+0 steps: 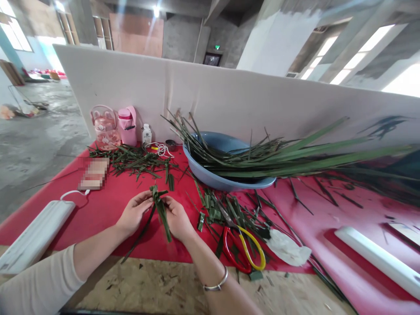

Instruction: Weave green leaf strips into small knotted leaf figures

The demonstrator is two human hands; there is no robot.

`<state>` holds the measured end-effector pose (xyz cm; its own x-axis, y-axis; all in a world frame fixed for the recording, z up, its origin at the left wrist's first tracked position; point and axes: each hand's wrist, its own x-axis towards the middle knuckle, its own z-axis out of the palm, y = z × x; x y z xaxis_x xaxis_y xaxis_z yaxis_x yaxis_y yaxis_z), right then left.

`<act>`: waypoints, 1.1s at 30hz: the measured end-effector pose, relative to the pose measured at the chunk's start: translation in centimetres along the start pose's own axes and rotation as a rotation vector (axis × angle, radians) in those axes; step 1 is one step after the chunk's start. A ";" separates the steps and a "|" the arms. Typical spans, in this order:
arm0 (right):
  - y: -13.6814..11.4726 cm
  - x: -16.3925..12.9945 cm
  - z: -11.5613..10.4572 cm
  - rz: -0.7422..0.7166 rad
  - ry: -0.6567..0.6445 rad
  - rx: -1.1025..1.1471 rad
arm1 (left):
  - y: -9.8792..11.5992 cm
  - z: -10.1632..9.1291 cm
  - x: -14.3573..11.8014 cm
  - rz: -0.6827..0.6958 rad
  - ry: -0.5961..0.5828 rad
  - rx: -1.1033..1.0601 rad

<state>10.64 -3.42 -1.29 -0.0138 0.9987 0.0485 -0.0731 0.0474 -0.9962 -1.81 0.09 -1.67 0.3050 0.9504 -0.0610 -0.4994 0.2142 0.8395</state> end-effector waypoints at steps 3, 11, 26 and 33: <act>-0.2 -0.1 0.1 -0.039 -0.005 -0.068 | 0.4 -0.3 0.3 -0.024 0.046 -0.082; -1.0 -0.7 -0.1 -0.182 -0.103 -0.429 | 1.2 -0.5 0.7 -0.255 -0.013 -0.088; -0.7 -0.9 -0.7 -0.341 0.096 -0.628 | 2.0 0.1 -0.7 -0.178 -0.217 -0.167; -1.5 -1.0 -0.4 -0.304 0.142 -0.408 | 1.4 0.7 -1.2 0.034 -0.171 0.058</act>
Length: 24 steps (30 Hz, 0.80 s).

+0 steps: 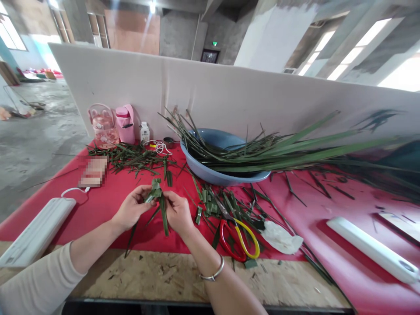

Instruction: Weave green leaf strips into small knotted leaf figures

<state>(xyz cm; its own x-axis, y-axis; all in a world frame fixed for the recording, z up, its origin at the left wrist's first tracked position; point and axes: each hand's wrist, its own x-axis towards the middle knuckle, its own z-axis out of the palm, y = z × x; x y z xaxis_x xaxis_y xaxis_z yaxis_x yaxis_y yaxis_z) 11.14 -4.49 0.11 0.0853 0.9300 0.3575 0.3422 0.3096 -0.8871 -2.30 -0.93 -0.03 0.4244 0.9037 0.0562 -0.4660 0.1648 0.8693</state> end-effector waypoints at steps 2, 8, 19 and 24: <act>-0.3 0.0 0.1 0.032 -0.010 0.090 | 0.0 0.0 0.0 0.008 0.010 0.009; -0.4 0.1 -0.3 -0.021 0.008 -0.013 | 0.9 -0.6 0.1 -0.092 -0.108 -0.028; -0.4 0.1 -1.3 -0.194 0.030 -0.140 | 0.8 -1.1 0.4 -0.169 0.111 0.006; 0.1 0.0 -0.2 0.062 -0.022 0.212 | 0.5 -0.7 0.0 -0.166 0.180 0.004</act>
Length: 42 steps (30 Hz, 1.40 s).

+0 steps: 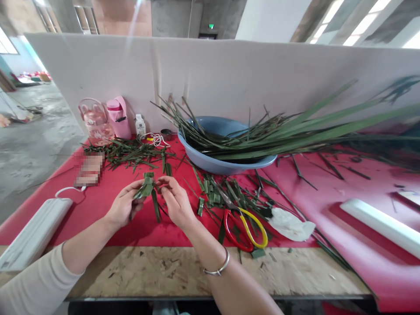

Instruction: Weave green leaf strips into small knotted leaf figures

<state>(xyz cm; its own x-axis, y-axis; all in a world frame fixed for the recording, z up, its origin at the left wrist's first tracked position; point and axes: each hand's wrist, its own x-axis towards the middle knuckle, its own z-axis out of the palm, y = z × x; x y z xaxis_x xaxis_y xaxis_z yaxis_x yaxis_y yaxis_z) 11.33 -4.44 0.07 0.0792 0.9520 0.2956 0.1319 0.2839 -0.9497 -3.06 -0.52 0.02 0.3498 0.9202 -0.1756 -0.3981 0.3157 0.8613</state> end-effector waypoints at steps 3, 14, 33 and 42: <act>0.4 0.2 0.3 0.072 -0.028 0.071 | -0.1 0.1 -0.1 -0.033 -0.018 -0.001; -0.7 0.1 -0.1 -0.022 -0.016 -0.209 | 0.5 -0.4 -0.1 0.380 -0.235 0.568; 0.0 0.3 -0.1 0.070 -0.105 0.051 | 0.4 0.8 -0.6 0.069 -0.087 0.137; -0.2 0.2 0.2 0.094 -0.124 0.160 | -0.1 0.4 0.0 0.256 0.094 0.301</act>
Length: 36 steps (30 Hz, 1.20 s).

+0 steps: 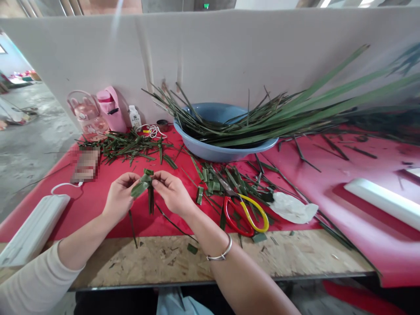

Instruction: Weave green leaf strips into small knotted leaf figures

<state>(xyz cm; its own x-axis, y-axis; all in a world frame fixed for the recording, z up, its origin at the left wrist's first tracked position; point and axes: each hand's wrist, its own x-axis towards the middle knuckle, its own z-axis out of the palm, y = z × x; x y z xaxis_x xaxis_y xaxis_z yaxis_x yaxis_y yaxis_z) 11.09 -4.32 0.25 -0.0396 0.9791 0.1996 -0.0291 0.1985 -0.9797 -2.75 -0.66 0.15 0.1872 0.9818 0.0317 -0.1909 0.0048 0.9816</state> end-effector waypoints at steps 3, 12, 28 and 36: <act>-0.1 0.1 -0.2 0.052 -0.016 0.089 | -0.1 -0.2 0.0 -0.006 -0.055 0.040; 0.2 0.5 -0.8 0.179 0.035 0.305 | 0.4 -0.1 -0.4 -0.168 -0.244 -0.054; 0.7 0.6 -0.3 0.146 0.080 0.198 | 0.3 -1.2 0.6 0.111 -0.344 0.237; 0.9 0.7 -0.1 0.080 0.036 0.032 | 0.0 -0.6 -0.1 0.244 -0.256 0.419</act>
<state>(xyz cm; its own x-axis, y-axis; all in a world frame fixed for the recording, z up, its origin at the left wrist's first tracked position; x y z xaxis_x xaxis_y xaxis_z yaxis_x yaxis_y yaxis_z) 11.18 -3.49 -0.51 -0.0068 0.9929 0.1188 -0.0591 0.1182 -0.9912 -3.33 -0.69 0.00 0.4240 0.8672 0.2611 0.1325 -0.3446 0.9293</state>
